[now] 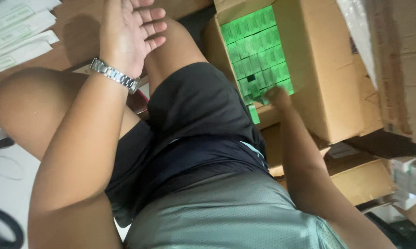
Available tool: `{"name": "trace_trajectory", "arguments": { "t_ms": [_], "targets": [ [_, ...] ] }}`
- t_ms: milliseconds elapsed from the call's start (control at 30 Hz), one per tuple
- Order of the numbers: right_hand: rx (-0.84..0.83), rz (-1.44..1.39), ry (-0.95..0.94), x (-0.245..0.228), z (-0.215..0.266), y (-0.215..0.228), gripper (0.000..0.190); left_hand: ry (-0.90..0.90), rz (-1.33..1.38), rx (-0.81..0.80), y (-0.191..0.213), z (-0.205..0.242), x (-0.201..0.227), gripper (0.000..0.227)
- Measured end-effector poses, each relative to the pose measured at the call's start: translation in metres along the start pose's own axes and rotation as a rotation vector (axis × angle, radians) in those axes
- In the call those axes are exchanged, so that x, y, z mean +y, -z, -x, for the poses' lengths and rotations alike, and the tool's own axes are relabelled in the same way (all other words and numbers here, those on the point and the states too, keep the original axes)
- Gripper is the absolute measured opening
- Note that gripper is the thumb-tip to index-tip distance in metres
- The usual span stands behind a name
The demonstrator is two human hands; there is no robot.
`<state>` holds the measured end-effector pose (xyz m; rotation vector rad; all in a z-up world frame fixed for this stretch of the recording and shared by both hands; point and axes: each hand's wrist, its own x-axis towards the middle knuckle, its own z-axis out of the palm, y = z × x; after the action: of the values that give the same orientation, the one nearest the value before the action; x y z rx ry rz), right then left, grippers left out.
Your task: The person sits on the floor and repeatedly picks up small green boxes from a cardboard box, then places them onto a shelf to form a neat stack. The person handles the boxes one at a time throughout the clip.
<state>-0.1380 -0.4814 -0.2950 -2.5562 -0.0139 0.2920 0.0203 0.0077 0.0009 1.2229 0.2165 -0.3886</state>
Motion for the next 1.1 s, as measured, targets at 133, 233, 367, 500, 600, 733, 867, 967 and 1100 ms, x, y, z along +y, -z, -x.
{"name": "trace_trajectory", "arguments": {
  "t_ms": [133, 233, 367, 500, 600, 733, 867, 967, 1100],
  "targets": [
    [-0.263, -0.478, -0.839, 0.001, 0.044, -0.076, 0.049, 0.019, -0.006, 0.010, 0.006, -0.003, -0.005, 0.065],
    [-0.090, -1.004, -1.223, -0.009, 0.029, -0.096, 0.074, 0.049, -0.022, 0.038, 0.009, -0.001, -0.005, 0.065],
    [0.080, -1.384, -1.299, -0.022, 0.004, -0.108, 0.081, 0.034, -0.067, 0.050, 0.011, -0.001, -0.008, 0.065],
    [0.131, -1.347, -1.339, -0.022, -0.001, -0.114, 0.069, 0.019, -0.095, 0.093, 0.013, -0.001, -0.014, 0.066],
    [0.138, -1.375, -1.383, -0.016, -0.003, -0.114, 0.061, 0.027, -0.114, 0.095, 0.016, -0.001, -0.013, 0.064],
    [0.181, -1.702, -1.321, -0.013, 0.007, -0.114, 0.048, 0.022, -0.076, 0.066, 0.016, -0.002, -0.014, 0.064],
    [0.209, -1.685, -1.366, -0.018, 0.012, -0.112, 0.047, 0.020, -0.126, 0.076, 0.010, -0.003, -0.014, 0.065],
    [0.492, -2.028, -1.536, -0.028, 0.020, -0.106, 0.049, 0.042, -0.158, 0.094, 0.006, -0.002, -0.013, 0.069],
    [0.323, -1.828, -1.410, -0.044, 0.013, -0.087, 0.044, 0.095, -0.168, 0.125, 0.001, -0.005, -0.010, 0.074]
  ]
}}
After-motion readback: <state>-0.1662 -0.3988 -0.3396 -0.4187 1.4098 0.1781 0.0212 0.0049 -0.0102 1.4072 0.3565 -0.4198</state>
